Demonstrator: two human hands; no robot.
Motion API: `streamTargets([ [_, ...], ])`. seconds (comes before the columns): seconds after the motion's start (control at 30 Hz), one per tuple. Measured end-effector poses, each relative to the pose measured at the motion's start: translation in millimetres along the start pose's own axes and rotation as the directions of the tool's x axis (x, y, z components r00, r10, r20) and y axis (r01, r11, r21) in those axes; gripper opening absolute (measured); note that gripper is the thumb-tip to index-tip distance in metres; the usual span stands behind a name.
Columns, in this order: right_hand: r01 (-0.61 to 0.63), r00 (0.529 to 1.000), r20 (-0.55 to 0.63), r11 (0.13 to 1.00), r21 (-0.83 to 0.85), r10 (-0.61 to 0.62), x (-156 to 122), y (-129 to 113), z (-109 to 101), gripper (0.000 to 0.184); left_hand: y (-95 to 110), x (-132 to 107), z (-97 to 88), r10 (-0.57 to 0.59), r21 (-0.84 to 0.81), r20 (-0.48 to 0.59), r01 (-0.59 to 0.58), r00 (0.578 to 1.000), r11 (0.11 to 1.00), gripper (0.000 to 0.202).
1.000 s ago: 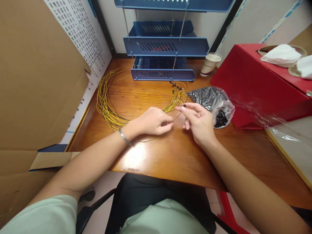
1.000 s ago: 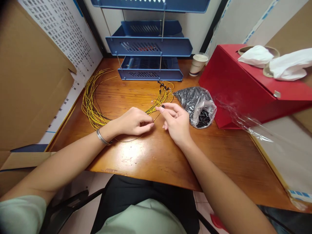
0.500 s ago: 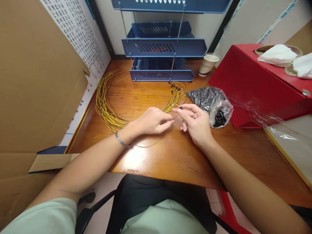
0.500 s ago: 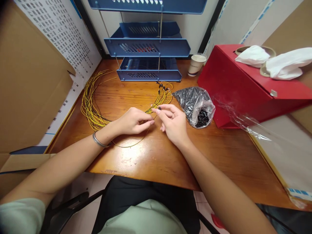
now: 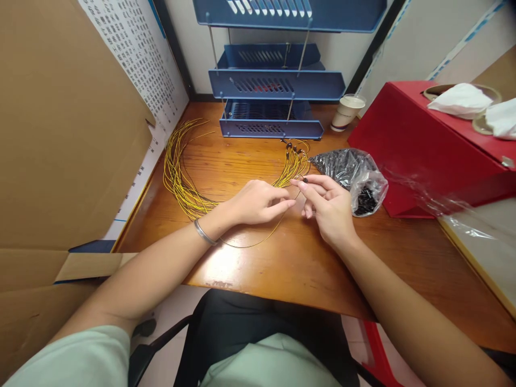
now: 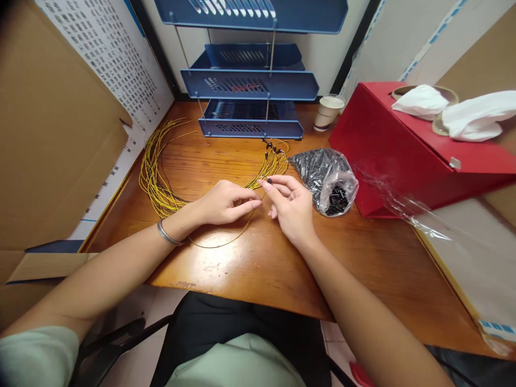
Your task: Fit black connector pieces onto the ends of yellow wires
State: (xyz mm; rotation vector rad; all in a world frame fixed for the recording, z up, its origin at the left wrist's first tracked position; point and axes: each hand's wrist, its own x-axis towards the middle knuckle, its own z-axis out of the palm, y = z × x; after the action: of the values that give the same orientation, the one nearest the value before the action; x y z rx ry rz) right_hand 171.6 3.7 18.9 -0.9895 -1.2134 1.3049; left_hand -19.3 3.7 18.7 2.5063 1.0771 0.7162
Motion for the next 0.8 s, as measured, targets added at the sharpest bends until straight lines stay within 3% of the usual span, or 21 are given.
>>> streamTargets([
  [0.3, -0.050, 0.996, 0.068, 0.999, 0.008, 0.049, 1.2, 4.8, -0.8, 0.037, 0.3, 1.9, 5.1, -0.082, -0.241, -0.007, 0.078, 0.997, 0.967, 0.031],
  [0.53, -0.061, 0.991, 0.123, 0.998, 0.031, 0.057, 0.8, 7.2, -0.4, 0.037, -0.1, 2.9, 8.5, -0.087, -0.298, -0.010, 0.080, 0.996, 0.951, 0.032],
  [0.8, -0.044, 0.994, 0.106, 0.999, 0.019, 0.042, -0.8, 6.0, -0.3, 0.036, 1.6, 4.5, 8.8, -0.105, -0.294, -0.021, 0.094, 0.994, 0.951, 0.027],
])
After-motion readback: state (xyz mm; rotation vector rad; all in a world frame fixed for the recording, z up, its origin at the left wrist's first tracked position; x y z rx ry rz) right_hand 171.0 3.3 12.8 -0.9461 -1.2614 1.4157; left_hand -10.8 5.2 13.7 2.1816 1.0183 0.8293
